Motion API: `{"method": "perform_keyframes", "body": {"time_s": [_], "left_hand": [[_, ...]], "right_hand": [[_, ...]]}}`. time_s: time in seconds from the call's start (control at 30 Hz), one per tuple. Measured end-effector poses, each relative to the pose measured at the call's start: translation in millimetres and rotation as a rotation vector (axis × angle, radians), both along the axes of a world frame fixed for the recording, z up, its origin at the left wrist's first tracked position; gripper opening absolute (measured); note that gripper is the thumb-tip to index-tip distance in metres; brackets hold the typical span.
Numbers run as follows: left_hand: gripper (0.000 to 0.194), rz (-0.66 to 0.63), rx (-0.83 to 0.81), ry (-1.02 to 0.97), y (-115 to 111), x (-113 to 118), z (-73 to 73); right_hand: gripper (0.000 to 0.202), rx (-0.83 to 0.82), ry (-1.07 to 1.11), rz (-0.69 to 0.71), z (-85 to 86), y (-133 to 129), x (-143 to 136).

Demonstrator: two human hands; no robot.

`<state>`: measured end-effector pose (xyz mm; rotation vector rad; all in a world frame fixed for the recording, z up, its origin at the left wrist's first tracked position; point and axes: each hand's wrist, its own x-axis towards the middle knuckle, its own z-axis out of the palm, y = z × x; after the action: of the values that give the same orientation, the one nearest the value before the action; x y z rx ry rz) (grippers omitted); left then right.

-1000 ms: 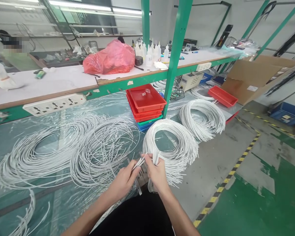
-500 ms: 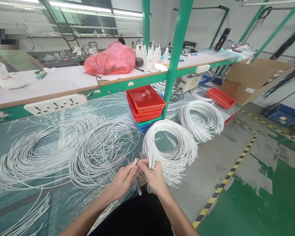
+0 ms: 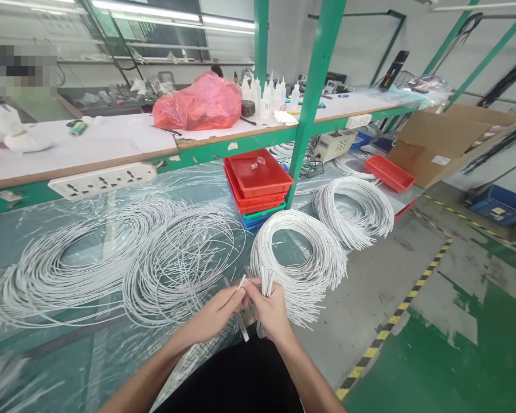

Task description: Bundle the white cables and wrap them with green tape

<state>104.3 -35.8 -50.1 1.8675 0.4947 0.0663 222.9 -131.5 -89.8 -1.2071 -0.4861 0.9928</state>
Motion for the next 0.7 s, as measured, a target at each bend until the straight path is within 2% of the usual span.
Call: {"method": "perform_keyframes", "body": {"time_s": [0.13,0.33,0.5,0.7], "left_hand": [[0.05,0.0,-0.129,0.006,1.3,-1.0,-2.4],[0.058,-0.019,-0.23,0.047,1.0,-2.7,-2.8],[0.054,-0.018,-0.09,0.046,1.3,-3.8,-3.1],[0.052,-0.03,-0.022,0.029,1.0,-4.2,-2.3]], "right_hand": [[0.039,-0.018,0.006,0.067,2.1,0.0,2.6],[0.044,-0.016,0.004,-0.048,3.2,3.2,1.1],[0.052,-0.033,0.011,-0.056,6.9,5.1,4.4],[0.042,-0.027,-0.035,0.048,6.1,4.8,7.1]]}}
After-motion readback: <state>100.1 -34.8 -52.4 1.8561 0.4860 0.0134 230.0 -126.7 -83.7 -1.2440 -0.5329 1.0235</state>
